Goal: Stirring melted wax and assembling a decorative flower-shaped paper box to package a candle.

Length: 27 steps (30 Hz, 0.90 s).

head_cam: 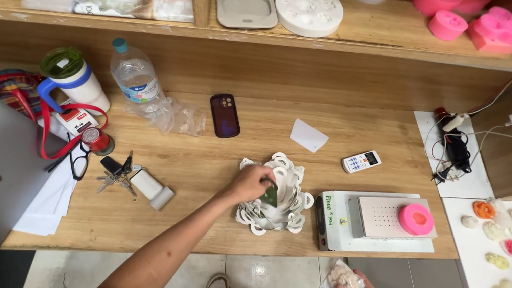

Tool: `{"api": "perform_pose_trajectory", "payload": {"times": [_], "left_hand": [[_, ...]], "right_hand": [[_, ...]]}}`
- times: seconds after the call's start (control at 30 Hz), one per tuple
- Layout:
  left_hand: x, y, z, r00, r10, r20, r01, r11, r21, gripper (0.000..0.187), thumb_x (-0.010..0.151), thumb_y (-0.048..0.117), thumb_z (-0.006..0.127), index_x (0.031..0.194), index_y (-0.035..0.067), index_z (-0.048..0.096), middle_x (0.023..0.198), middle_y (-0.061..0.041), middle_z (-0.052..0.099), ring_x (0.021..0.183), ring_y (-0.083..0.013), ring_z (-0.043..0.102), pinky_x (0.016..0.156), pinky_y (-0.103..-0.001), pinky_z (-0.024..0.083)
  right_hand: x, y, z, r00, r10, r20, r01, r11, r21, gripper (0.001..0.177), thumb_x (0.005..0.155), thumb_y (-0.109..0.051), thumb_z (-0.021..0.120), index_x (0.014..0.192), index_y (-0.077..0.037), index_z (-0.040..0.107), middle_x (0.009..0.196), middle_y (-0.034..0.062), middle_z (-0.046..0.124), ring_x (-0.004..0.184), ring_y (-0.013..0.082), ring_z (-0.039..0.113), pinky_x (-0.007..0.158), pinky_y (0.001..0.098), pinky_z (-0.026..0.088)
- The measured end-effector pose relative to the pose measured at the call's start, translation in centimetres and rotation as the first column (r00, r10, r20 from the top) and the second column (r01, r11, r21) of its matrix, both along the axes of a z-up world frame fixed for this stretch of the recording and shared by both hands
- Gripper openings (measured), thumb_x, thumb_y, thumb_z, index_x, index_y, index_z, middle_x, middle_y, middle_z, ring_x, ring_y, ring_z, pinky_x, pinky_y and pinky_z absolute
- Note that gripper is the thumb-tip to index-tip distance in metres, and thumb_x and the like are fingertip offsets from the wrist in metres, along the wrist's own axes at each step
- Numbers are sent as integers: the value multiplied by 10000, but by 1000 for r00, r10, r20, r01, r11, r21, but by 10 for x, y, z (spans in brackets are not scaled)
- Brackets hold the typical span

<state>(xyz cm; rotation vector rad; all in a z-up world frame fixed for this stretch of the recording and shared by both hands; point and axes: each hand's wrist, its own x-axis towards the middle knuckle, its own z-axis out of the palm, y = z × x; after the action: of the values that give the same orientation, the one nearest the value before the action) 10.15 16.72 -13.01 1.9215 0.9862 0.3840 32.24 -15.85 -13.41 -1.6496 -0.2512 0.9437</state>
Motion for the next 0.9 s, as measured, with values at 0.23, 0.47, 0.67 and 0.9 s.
{"api": "perform_pose_trajectory", "payload": {"times": [0.23, 0.47, 0.67, 0.9], "left_hand": [[-38, -37, 113, 815, 26, 579, -44, 999, 18, 136, 925, -75, 610, 905, 37, 686, 919, -51, 722, 907, -192, 671, 811, -323, 530], [-84, -77, 170, 876, -201, 439, 60, 947, 315, 241, 759, -190, 546, 828, 30, 617, 997, -24, 715, 1023, -150, 610, 914, -299, 484], [-116, -88, 167, 748, -62, 661, 83, 997, -1, 281, 780, -227, 520, 791, 15, 662, 1399, -96, 545, 1379, -249, 528, 1043, -357, 473], [-148, -101, 134, 259, 289, 922, 345, 864, -368, 222, 790, -152, 523, 745, 28, 645, 1411, -148, 519, 1450, -349, 444, 1165, -487, 423]], "right_hand": [[18, 25, 17, 973, 110, -204, -55, 965, 257, 585, 881, -110, 659, 1428, 44, 520, 1303, 177, 681, 1173, 252, 661, 953, 437, 534], [-17, 94, 197, 958, 243, 150, -286, 821, 495, 528, 928, -43, 657, 1415, 108, 517, 1327, 172, 660, 1250, 223, 617, 1099, 369, 448], [-22, 121, 203, 893, 301, 336, -422, 821, 384, 502, 920, -47, 677, 1402, 41, 569, 1249, 124, 693, 1180, 182, 621, 1072, 333, 422], [-93, 118, 154, 696, 717, 40, -688, 650, 324, 517, 809, -57, 778, 1304, 9, 646, 1135, 106, 752, 1050, 183, 682, 944, 350, 538]]}}
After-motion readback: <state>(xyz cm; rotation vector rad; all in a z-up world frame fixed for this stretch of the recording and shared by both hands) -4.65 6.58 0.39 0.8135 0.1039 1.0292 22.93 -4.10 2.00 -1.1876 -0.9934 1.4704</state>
